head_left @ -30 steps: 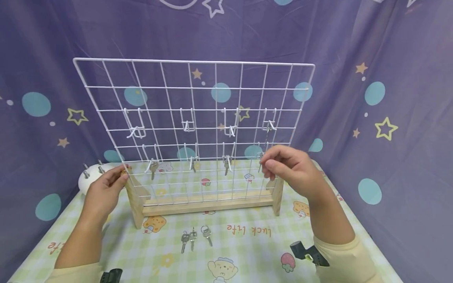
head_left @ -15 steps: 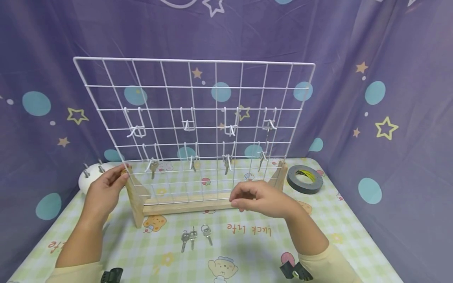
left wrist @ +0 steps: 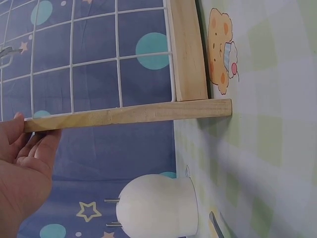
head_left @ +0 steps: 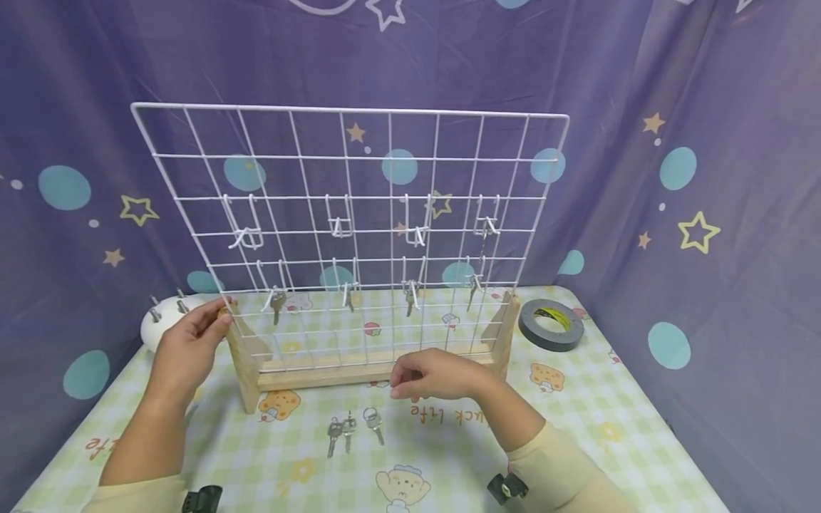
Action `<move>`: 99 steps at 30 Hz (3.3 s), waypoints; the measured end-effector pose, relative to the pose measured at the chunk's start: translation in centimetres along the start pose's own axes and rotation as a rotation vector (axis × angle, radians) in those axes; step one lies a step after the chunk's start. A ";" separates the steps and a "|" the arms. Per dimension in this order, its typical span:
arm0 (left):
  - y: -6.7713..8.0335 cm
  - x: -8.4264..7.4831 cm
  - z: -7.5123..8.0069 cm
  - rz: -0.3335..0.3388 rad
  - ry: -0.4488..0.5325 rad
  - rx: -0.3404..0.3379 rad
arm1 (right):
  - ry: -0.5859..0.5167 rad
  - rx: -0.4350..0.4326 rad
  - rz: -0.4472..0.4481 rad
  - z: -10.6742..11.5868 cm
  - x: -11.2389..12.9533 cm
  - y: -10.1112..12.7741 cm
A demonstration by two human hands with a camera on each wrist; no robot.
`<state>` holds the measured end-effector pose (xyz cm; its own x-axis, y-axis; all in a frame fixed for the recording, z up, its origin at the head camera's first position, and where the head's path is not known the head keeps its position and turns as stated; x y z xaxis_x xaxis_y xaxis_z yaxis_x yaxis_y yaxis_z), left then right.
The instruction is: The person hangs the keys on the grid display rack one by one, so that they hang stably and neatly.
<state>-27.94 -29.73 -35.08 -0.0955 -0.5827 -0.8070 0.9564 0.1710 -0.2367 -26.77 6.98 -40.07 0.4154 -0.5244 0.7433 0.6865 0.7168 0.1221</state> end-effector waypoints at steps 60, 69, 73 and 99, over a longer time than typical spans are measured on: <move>-0.3 0.1 0.0 0.022 0.002 0.005 | 0.134 0.051 -0.109 -6.0 -4.1 -6.4; -0.3 -0.1 0.0 0.010 0.001 0.010 | 0.096 0.073 -0.112 -5.1 -4.1 -5.4; -0.2 0.0 0.0 0.008 0.009 0.002 | 0.163 0.072 -0.093 -4.5 -3.5 -4.9; -0.1 0.2 -0.1 0.037 -0.013 0.010 | 0.275 -0.043 -0.108 -2.0 -2.4 -3.7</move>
<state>-28.12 -29.82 -35.28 -0.0562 -0.5863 -0.8082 0.9620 0.1848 -0.2009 -29.09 4.68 -43.65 0.4806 -0.7059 0.5204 0.7580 0.6328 0.1583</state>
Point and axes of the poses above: each hand's wrist, its own y-axis away from the middle knuckle, its own z-axis out of the back of the hand, x = y × z, the point moved 6 cm from there along -y, towards the middle knuckle, and after that the axes turned 1 degree about -z, right-handed, at the moved point
